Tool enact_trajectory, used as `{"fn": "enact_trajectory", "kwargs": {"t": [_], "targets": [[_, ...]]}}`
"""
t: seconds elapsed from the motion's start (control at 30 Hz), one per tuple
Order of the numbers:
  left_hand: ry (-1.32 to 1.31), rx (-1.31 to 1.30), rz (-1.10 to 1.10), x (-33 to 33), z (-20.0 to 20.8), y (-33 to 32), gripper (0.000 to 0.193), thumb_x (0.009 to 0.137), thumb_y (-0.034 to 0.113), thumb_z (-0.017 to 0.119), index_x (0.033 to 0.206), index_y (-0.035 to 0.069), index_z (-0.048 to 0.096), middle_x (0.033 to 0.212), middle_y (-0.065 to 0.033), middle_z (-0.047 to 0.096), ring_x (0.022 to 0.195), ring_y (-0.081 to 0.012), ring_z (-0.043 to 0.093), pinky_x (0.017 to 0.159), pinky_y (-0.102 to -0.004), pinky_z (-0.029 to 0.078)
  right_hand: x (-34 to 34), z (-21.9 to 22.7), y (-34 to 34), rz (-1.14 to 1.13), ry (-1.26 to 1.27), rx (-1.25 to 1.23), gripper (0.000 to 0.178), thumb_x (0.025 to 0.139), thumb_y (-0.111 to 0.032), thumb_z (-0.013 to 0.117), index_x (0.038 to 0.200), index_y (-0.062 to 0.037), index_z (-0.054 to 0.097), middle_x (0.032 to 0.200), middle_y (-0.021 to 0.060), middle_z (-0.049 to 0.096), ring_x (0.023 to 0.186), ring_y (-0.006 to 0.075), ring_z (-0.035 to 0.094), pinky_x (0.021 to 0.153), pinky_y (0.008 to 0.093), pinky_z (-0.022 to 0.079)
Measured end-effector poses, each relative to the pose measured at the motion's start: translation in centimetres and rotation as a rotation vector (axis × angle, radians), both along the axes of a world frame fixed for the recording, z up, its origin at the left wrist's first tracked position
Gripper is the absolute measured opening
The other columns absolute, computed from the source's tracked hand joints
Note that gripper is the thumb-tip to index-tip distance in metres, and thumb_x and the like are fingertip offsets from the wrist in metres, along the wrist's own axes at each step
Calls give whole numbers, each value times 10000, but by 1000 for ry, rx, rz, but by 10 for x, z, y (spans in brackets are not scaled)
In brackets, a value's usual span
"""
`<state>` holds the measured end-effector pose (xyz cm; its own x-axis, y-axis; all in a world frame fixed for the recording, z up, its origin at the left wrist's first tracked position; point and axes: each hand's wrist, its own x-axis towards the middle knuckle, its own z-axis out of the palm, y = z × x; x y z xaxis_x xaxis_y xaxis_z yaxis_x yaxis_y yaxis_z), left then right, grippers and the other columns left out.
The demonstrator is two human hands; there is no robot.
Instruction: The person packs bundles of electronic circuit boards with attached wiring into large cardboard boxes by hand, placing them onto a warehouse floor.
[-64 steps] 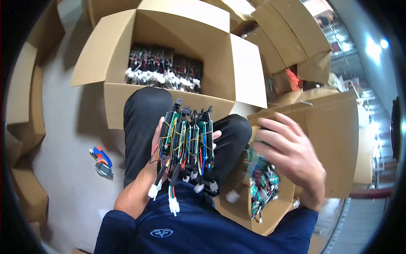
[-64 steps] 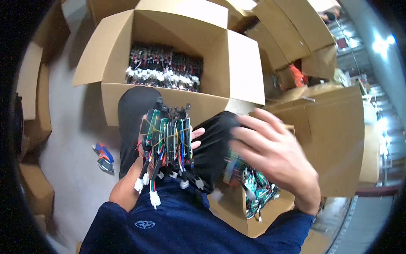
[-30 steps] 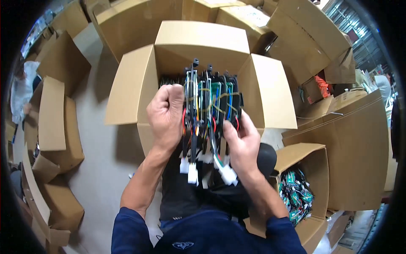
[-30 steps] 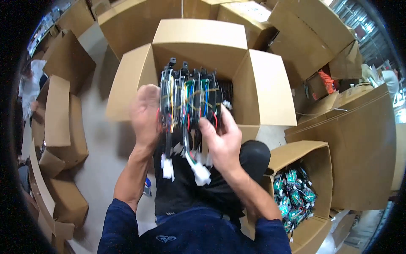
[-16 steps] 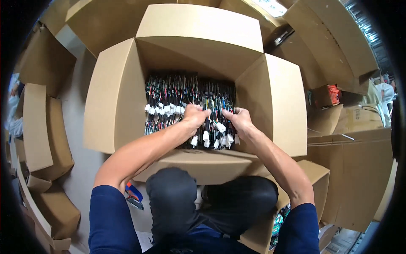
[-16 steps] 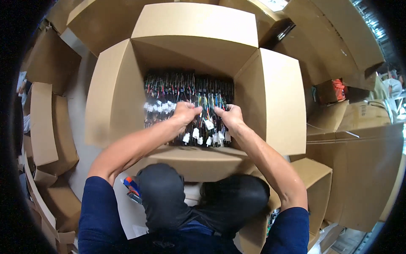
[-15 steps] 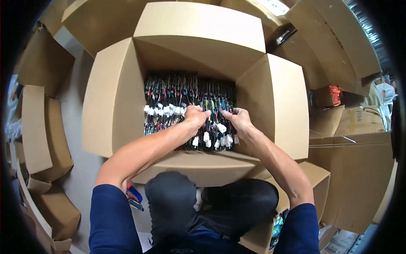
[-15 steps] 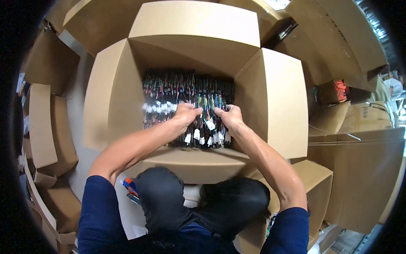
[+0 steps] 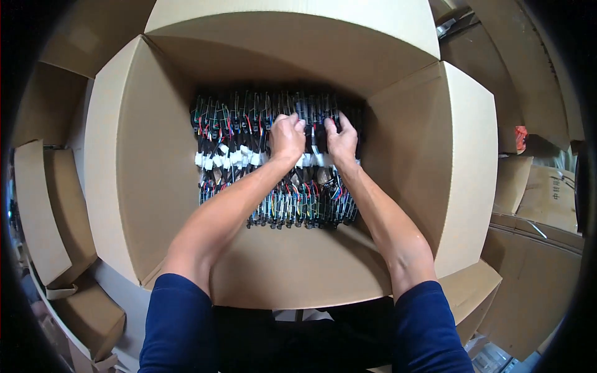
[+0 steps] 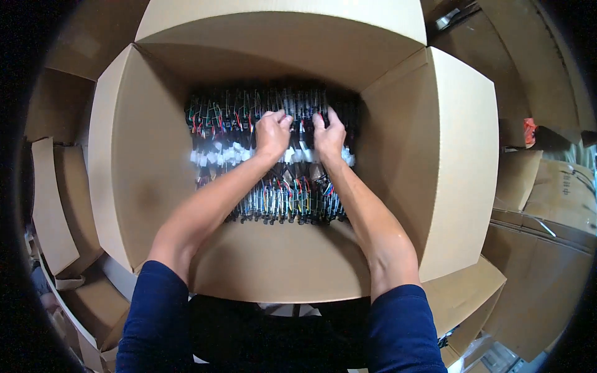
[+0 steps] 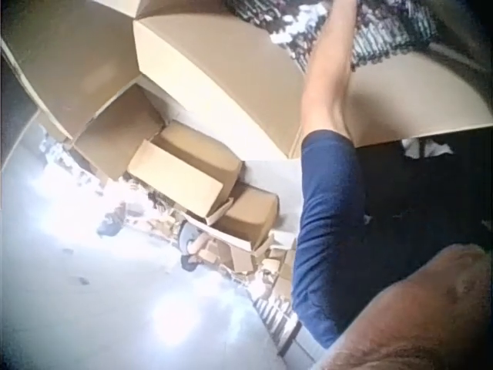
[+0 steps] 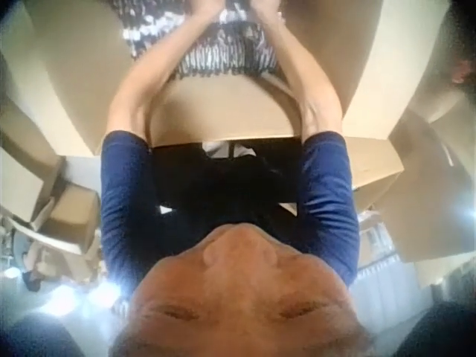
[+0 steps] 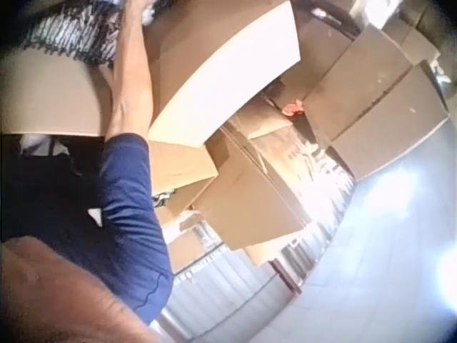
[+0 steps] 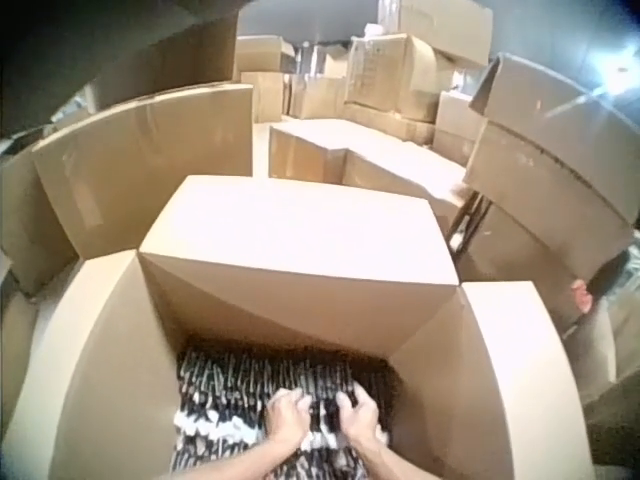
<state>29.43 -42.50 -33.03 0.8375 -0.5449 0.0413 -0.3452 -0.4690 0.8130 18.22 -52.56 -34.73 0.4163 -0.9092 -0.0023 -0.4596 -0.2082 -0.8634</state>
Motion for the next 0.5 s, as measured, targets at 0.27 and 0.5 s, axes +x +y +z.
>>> {"fn": "enact_trajectory", "kwargs": {"t": [0.27,0.5], "targets": [[-27,211,-178,-8,13,-4,379,933,322,677,968,-56,689,1016,-269,668,958,-459,655,855,-522,517,-8,6,-5,18,210,-151,473,925,-237,725,1310,19,626,1130,282,694,1043,433,682,933,451,529],[-416,170,-284,24,7,0,236,892,220,723,1031,38,665,1041,-170,641,1034,-369,636,883,-503,491,-3,2,0,18,113,-183,365,893,-209,755,1175,14,693,1124,232,712,1020,388,686,925,406,533]]}}
